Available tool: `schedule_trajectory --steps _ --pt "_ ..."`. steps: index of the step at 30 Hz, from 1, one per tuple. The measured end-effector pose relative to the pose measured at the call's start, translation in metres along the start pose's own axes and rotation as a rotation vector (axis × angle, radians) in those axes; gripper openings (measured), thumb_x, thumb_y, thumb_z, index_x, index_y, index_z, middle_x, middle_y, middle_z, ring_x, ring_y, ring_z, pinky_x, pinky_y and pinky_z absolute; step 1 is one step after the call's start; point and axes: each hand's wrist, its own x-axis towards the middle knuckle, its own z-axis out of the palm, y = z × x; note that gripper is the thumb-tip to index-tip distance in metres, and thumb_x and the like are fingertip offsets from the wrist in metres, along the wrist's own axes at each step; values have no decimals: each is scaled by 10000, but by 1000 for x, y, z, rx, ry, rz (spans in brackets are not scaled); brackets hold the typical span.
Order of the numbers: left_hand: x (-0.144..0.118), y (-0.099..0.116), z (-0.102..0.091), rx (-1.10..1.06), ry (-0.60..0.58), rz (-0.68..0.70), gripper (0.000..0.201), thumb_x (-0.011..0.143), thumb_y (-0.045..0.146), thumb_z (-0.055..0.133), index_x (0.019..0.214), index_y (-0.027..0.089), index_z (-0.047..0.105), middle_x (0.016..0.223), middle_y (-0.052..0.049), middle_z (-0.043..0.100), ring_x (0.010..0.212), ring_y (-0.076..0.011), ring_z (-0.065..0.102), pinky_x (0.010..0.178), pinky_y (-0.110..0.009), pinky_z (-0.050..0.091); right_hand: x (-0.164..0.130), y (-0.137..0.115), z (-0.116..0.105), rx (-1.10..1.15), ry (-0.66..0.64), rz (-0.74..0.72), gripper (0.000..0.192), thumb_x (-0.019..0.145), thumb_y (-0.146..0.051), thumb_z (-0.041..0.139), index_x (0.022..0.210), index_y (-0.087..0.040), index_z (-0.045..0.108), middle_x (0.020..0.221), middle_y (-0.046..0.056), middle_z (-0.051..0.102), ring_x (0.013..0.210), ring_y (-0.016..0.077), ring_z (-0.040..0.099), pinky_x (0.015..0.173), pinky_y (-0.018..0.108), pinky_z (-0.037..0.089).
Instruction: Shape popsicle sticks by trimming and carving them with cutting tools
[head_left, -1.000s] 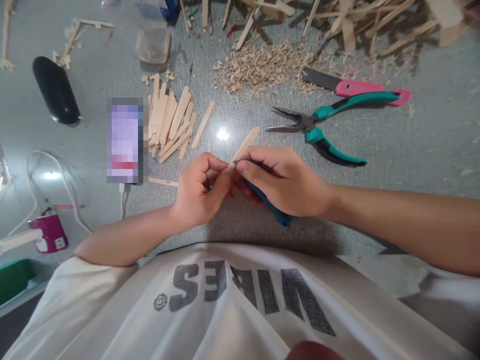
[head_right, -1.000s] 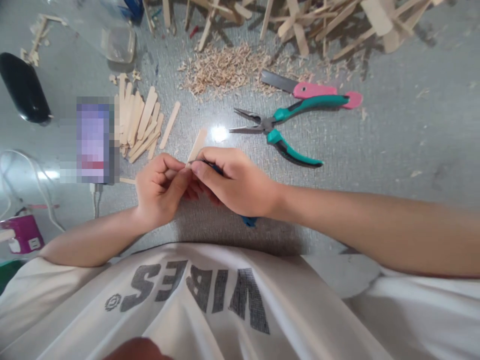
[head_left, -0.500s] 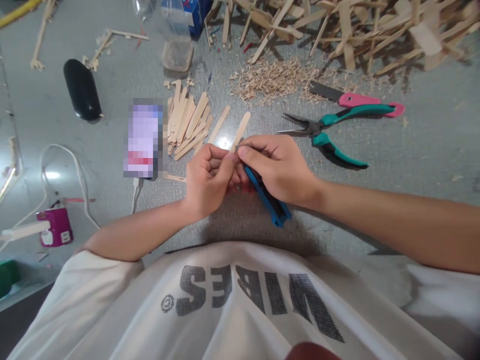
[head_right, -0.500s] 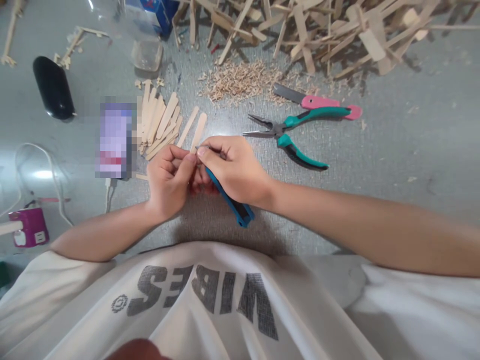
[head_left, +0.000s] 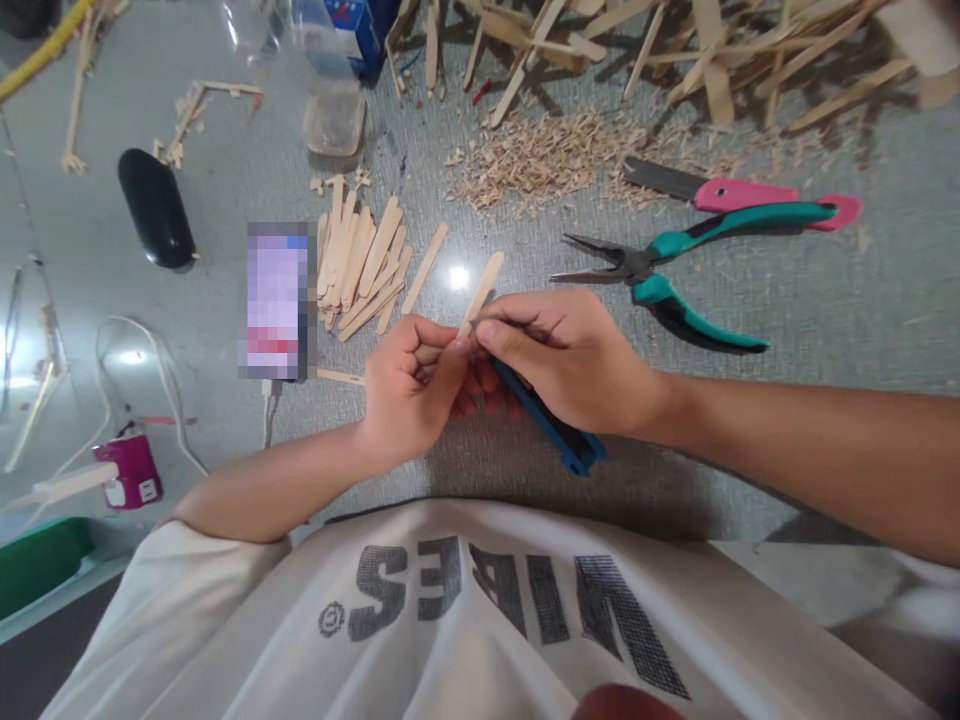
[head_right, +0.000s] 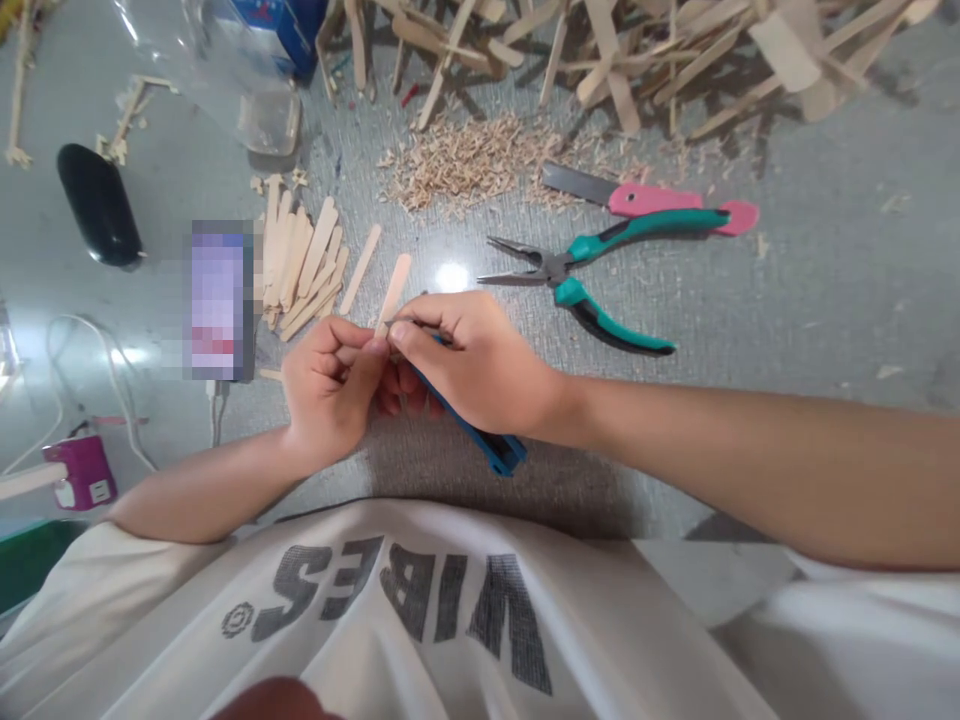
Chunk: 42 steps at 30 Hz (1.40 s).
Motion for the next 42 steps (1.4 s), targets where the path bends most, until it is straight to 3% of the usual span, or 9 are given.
schedule_trajectory --steps 6,12,20,31,42 --pt "0 -2 1 -54 -41 31 428 966 568 812 944 214 573 643 38 722 467 -100 659 414 -189 507 -1 2 0 1 63 -8 316 1024 -168 579 717 -198 647 572 -22 639 465 93 567 424 210 440" --pt "0 -5 1 -69 -42 28 410 984 552 797 953 213 569 643 42 729 462 -101 665 405 -186 500 -2 4 4 5 98 -23 365 1030 -142 551 671 -205 578 574 -25 615 460 95 573 439 228 444" --pt "0 -5 1 -70 -27 -7 464 947 598 821 915 222 549 617 48 725 454 -112 672 402 -196 514 -3 4 5 -11 95 -64 366 1044 -196 588 681 -212 542 572 -31 601 462 91 558 444 235 425" --pt "-1 -9 1 -56 -54 131 303 1050 441 742 963 200 580 651 47 731 444 -69 639 432 -152 524 -4 4 7 19 97 -45 406 1033 -65 489 658 -197 577 557 -30 611 448 76 565 420 197 437" --pt "-2 -9 1 -48 -18 88 348 1016 492 775 950 207 586 647 49 732 439 -79 643 426 -165 526 -5 5 5 13 101 -52 367 1024 -69 518 691 -197 605 573 -37 616 455 71 563 423 193 438"
